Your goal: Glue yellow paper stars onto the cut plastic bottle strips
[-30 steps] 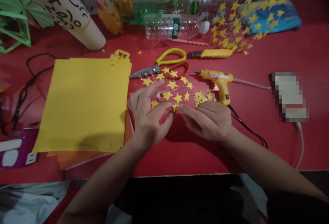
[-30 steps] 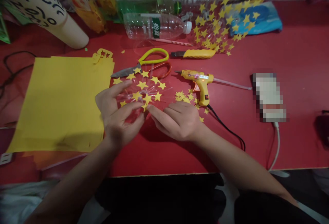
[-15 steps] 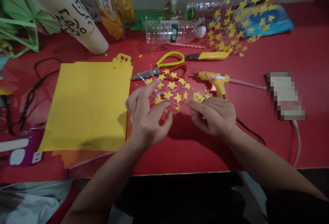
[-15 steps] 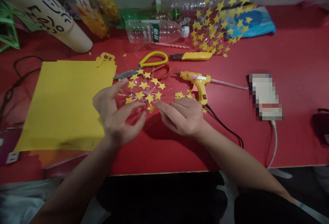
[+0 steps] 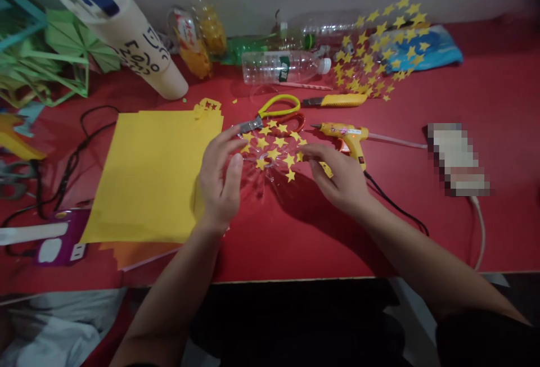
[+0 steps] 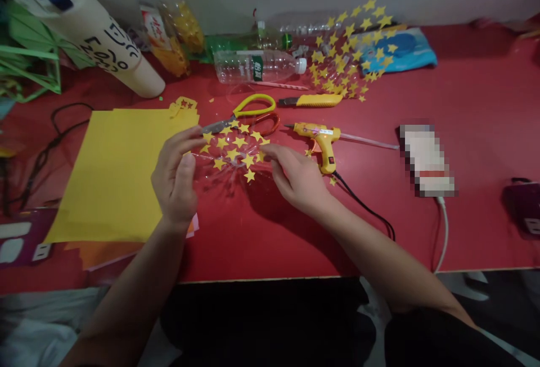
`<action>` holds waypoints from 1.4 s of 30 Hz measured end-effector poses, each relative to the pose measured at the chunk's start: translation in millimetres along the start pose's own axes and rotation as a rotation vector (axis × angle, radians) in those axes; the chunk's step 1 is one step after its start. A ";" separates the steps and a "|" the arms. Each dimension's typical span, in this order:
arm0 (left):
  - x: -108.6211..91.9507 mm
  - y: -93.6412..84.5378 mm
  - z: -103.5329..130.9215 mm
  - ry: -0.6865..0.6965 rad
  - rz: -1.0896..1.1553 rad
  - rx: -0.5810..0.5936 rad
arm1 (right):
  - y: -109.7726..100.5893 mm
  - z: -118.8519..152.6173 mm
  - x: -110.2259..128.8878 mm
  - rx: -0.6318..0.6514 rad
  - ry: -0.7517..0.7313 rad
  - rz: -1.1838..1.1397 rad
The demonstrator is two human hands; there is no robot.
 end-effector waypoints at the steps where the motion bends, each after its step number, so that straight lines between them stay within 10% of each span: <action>1: 2.0 0.8 0.3 -0.011 0.015 -0.001 | 3.5 -0.1 -1.3 0.020 -0.003 -0.013; 8: -3.9 0.1 0.1 0.032 0.010 -0.061 | 19.9 -5.0 -7.1 0.101 0.010 -0.143; 15: 4.6 -4.5 -0.8 0.018 0.012 -0.086 | -22.3 -3.1 -46.8 -0.035 0.180 0.036; 24: -11.3 -19.3 -2.3 0.201 -0.004 -0.238 | 11.9 2.3 -65.8 0.316 -0.063 0.432; 35: -64.8 2.5 -16.9 0.252 0.091 -0.042 | 25.4 3.9 -66.6 0.303 0.040 0.363; 42: -60.5 15.3 -0.5 0.171 0.142 -0.057 | 18.1 0.8 -77.3 0.243 0.172 0.232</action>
Point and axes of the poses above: each hand's wrist, its own z-axis away from the middle knuckle, its own y-axis out of the palm, x = y × z, the point moved 7 cm from there along -z, towards the middle knuckle, and after that the axes turned 9 degrees about z, right-handed, at the moved point
